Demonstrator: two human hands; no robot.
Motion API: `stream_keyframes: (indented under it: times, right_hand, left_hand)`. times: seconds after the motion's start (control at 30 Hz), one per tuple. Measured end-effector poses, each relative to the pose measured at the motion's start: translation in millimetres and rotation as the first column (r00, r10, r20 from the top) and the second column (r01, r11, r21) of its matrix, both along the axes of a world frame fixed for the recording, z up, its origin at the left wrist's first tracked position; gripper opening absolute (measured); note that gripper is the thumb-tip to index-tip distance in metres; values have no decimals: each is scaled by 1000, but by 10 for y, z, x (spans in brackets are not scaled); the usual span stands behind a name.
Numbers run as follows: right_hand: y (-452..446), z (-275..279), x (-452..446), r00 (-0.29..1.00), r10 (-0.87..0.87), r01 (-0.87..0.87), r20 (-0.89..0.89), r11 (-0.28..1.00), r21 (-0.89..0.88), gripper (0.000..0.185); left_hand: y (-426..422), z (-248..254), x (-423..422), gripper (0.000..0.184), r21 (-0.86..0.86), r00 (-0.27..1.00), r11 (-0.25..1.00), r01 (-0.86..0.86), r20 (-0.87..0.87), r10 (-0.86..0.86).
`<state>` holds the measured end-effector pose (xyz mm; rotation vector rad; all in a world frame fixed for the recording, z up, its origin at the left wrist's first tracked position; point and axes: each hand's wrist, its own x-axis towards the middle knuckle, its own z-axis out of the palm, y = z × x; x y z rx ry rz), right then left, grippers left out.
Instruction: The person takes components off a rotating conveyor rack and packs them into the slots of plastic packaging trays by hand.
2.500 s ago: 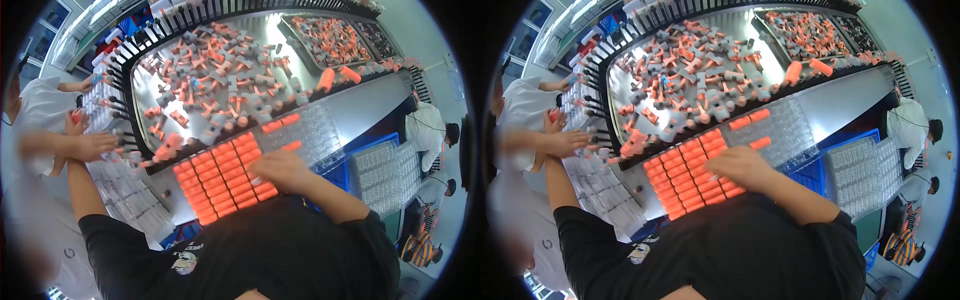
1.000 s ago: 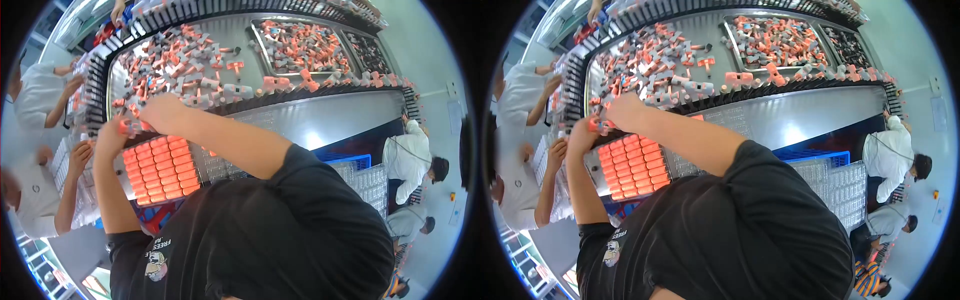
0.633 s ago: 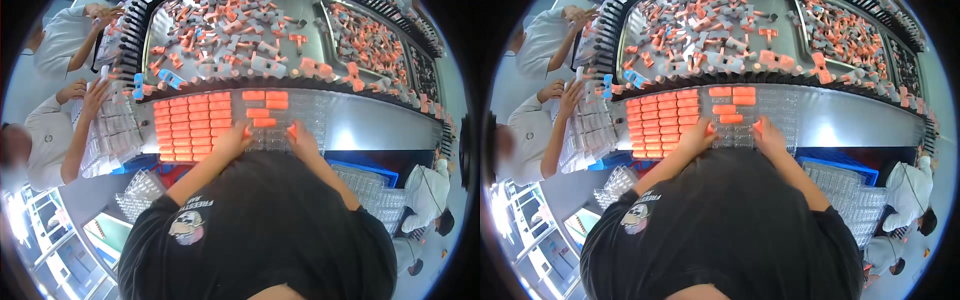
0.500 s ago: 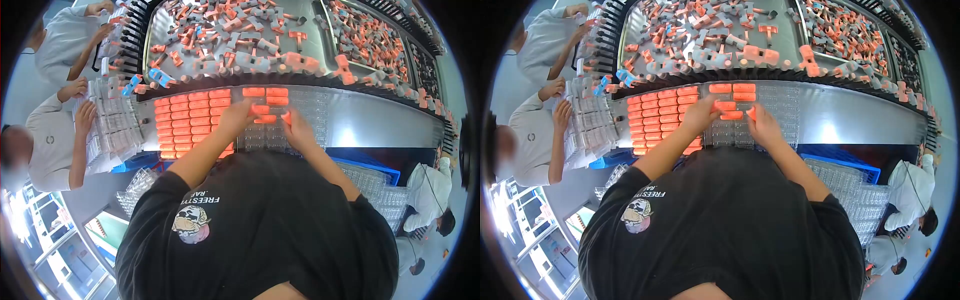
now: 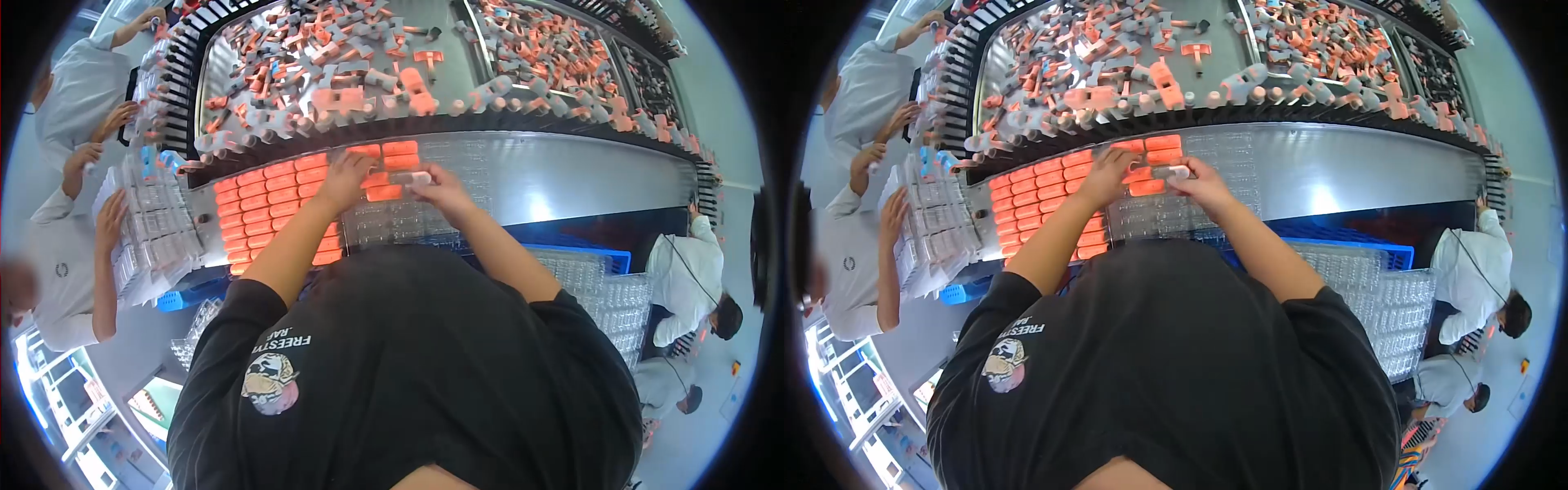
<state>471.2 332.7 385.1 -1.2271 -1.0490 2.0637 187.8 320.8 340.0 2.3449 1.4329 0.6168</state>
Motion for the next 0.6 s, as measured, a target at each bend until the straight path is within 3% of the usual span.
stream_keyframes:
  times: [0.03, 0.07, 0.13, 0.17, 0.27, 0.37, 0.47, 0.57, 0.6]
  right_hand:
    - [70, -120, 31, 997, 19, -24, -79, 998, -60, 32]
    - [114, -210, 19, 985, 38, -58, -168, 991, -117, 30]
    - [131, -302, -17, 990, 77, -108, 119, 953, 282, 30]
    - [140, -331, -85, 966, 45, -162, 254, 871, 463, 30]
    - [114, -31, -228, 829, -188, -414, 526, 425, 805, 33]
    - [150, -224, -208, 715, -103, -631, 691, 330, 702, 27]
    - [107, -313, -203, 694, -266, -641, 669, 192, 743, 31]
    - [89, -454, -233, 709, -212, -597, 673, 327, 732, 27]
    - [101, -505, -233, 704, -218, -600, 676, 326, 731, 26]
  left_hand:
    - [-17, 27, -17, 50, 47, 998, 999, -7, -64, 10]
    - [-20, 114, -23, 50, -25, 997, 1000, -17, -77, 15]
    - [7, 313, 20, 51, -167, 993, 985, -49, -118, 29]
    - [36, 411, 48, 48, -309, 996, 947, -90, -10, 92]
    - [46, 530, 61, 43, -228, 970, 962, -150, 152, 187]
    - [6, 447, 72, 39, 63, 978, 980, -191, 99, 184]
    - [-19, 542, 68, 38, 45, 997, 999, -20, -70, 23]
    - [-7, 379, 44, 39, 112, 961, 990, 89, -271, -56]
    - [5, 328, 39, 38, 121, 973, 991, 64, -229, -35]
